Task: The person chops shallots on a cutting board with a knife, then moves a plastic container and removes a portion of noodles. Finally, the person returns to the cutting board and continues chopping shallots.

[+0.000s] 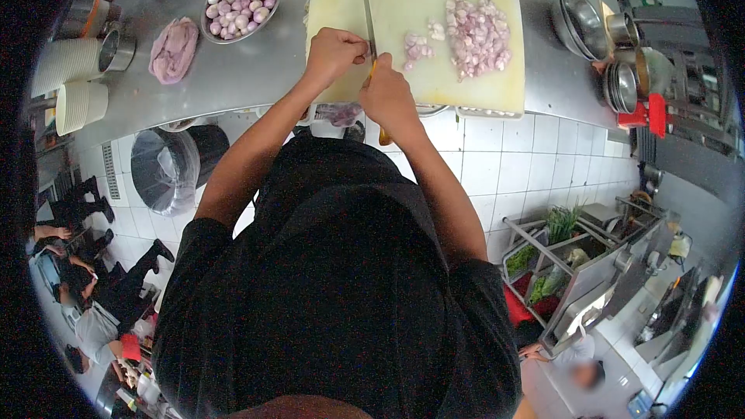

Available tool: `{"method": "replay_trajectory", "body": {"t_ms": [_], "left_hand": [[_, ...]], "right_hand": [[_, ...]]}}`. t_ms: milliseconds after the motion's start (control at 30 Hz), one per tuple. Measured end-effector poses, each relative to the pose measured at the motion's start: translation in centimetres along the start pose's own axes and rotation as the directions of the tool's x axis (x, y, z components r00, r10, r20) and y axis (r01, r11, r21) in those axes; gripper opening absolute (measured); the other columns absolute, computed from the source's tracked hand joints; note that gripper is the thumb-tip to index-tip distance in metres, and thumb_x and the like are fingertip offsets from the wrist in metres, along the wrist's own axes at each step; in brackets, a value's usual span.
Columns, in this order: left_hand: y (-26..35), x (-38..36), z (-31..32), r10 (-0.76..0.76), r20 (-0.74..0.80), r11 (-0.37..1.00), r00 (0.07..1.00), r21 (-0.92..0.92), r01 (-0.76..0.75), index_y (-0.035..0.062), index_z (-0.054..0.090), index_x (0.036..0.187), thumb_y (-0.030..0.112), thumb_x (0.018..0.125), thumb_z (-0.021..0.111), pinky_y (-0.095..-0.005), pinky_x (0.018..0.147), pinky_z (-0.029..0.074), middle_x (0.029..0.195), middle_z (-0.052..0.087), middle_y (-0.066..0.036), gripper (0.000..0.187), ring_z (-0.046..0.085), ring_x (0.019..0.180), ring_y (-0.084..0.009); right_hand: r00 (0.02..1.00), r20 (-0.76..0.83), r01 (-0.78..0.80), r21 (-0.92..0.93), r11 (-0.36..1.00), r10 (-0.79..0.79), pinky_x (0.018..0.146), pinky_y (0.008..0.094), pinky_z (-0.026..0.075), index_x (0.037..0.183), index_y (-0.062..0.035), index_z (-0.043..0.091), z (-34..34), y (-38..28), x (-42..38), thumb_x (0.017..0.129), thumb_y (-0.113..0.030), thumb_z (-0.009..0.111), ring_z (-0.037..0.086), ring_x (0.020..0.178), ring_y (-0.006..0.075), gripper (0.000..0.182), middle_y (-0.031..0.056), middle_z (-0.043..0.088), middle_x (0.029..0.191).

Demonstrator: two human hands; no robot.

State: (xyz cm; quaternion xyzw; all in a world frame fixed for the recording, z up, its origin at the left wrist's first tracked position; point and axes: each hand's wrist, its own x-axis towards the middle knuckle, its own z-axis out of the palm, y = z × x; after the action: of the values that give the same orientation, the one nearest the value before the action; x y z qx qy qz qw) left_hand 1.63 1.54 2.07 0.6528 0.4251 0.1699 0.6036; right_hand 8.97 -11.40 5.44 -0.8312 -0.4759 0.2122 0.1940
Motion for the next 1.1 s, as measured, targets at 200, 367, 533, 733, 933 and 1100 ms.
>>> {"method": "replay_trajectory", "body": {"t_ms": [200, 367, 533, 733, 933, 1100], "left_hand": [[0.5, -0.3, -0.2, -0.001, 0.006, 0.998, 1.000, 0.059, 0.001, -0.0045, 0.076, 0.083, 0.011, 0.078, 0.068, -0.0279, 0.065, 0.057, 0.069, 0.073, -0.013, 0.018, 0.072, 0.064, -0.0169], [-0.1, 0.1, -0.2, 0.010, 0.028, 0.998, 1.000, 0.060, -0.012, -0.0037, 0.077, 0.085, 0.011, 0.080, 0.069, -0.0271, 0.064, 0.056, 0.072, 0.073, -0.010, 0.017, 0.071, 0.064, -0.0141], [-0.2, 0.1, -0.1, -0.009, 0.017, 0.999, 1.000, 0.052, 0.008, -0.0037, 0.077, 0.085, 0.010, 0.080, 0.069, -0.0268, 0.064, 0.056, 0.072, 0.073, -0.011, 0.017, 0.071, 0.064, -0.0142], [0.4, -0.3, -0.2, -0.032, 0.004, 0.999, 0.999, 0.038, 0.032, -0.0032, 0.077, 0.086, 0.010, 0.080, 0.069, -0.0279, 0.064, 0.056, 0.072, 0.073, -0.012, 0.016, 0.071, 0.064, -0.0151], [0.8, -0.3, -0.2, -0.027, 0.001, 0.996, 1.000, 0.084, 0.027, -0.0036, 0.077, 0.087, 0.010, 0.081, 0.069, -0.0281, 0.065, 0.056, 0.072, 0.073, -0.012, 0.017, 0.071, 0.064, -0.0158], [0.2, 0.0, -0.1, -0.005, 0.000, 0.999, 1.000, 0.042, 0.005, -0.0042, 0.076, 0.083, 0.011, 0.080, 0.067, -0.0284, 0.065, 0.058, 0.070, 0.073, -0.013, 0.017, 0.072, 0.062, -0.0178]], "right_hand": [[0.931, 0.288, -0.281, 0.178, 0.943, 0.223, 0.068, 0.0515, 0.055, 0.106, 0.0068, 0.041, -5.3, -2.9, -1.2, 0.091, -0.010, 0.051, 0.068, 0.067, 0.0433, 0.024, 0.0309, 0.064, 0.074], [0.981, 0.142, -0.154, 0.139, 0.978, 0.134, 0.064, 0.0482, 0.056, 0.106, 0.0074, 0.041, -1.1, -0.2, 0.7, 0.091, -0.010, 0.050, 0.067, 0.058, 0.0385, 0.025, 0.0286, 0.064, 0.071], [0.934, 0.291, -0.277, 0.229, 0.933, 0.206, 0.047, 0.0424, 0.053, 0.107, 0.0057, 0.039, -4.9, -2.7, -0.9, 0.095, -0.012, 0.049, 0.065, 0.050, 0.0310, 0.023, 0.0237, 0.063, 0.072], [0.982, 0.152, -0.136, 0.153, 0.979, 0.113, 0.046, 0.0410, 0.052, 0.107, 0.0060, 0.040, -0.9, 0.2, 0.7, 0.095, -0.012, 0.048, 0.065, 0.049, 0.0291, 0.023, 0.0224, 0.063, 0.073], [0.923, 0.305, -0.297, 0.184, 0.937, 0.233, 0.047, 0.0395, 0.053, 0.108, 0.0068, 0.041, -5.2, -3.1, -1.3, 0.095, -0.012, 0.048, 0.064, 0.049, 0.0280, 0.023, 0.0225, 0.064, 0.075], [0.928, 0.294, -0.292, 0.198, 0.935, 0.228, 0.047, 0.0394, 0.054, 0.108, 0.0067, 0.040, -5.0, -3.2, -1.4, 0.095, -0.012, 0.048, 0.065, 0.050, 0.0289, 0.024, 0.0237, 0.064, 0.077]]}}
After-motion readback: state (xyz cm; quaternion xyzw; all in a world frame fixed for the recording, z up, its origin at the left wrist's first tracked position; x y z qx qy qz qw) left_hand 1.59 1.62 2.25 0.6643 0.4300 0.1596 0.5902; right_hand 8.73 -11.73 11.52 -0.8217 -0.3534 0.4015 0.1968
